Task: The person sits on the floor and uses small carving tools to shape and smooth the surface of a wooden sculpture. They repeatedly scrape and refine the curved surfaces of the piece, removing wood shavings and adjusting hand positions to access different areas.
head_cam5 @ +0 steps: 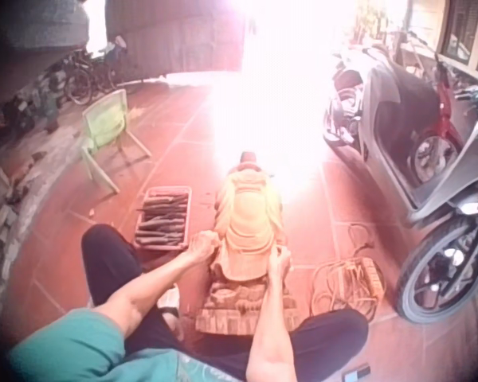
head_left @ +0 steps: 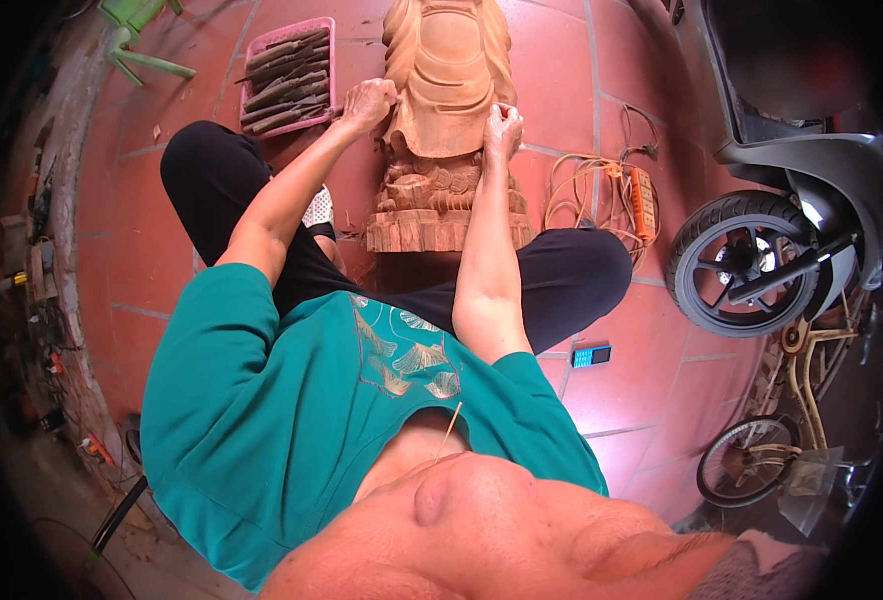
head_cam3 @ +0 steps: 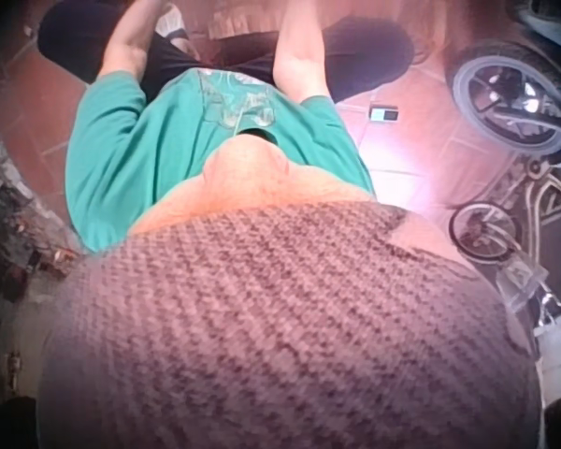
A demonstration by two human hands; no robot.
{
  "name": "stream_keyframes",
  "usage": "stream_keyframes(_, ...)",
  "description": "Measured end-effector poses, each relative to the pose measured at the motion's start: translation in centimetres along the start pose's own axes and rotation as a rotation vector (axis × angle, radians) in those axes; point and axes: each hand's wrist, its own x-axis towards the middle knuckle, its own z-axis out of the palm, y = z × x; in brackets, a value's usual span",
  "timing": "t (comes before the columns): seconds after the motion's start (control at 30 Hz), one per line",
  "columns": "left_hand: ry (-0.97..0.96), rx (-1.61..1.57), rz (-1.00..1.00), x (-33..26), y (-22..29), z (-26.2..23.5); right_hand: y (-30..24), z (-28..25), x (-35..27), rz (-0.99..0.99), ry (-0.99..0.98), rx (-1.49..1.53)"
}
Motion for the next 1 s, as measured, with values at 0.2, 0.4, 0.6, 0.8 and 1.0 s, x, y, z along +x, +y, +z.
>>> stream_keyframes(0.2,-0.136,0.118,0.13,0.5,2.5,-0.8,-0.4,0.0,-0.2,0.005,0.012,-0.01)
stream_keyframes(0.4,-0.627,-0.016,0.295,1.4,5.9,-4.0,-0.5,-0.7,-0.4,0.04,0.009,-0.036)
stream_keyframes(0.6,-0.161,0.197,0.064,1.7,3.3,-1.6,-0.9,0.2,-0.3,0.019,-0.003,-0.027)
stream_keyframes(0.8,-0.559,-0.167,0.114,0.3,5.9,-3.9,-0.2,-0.1,-0.3,0.03,0.042,-0.056)
stream_keyframes(1.0,-0.132,-0.225,-0.084,0.8,5.1,-2.7,-0.1,0.0,-0.2,0.001,0.039,0.006)
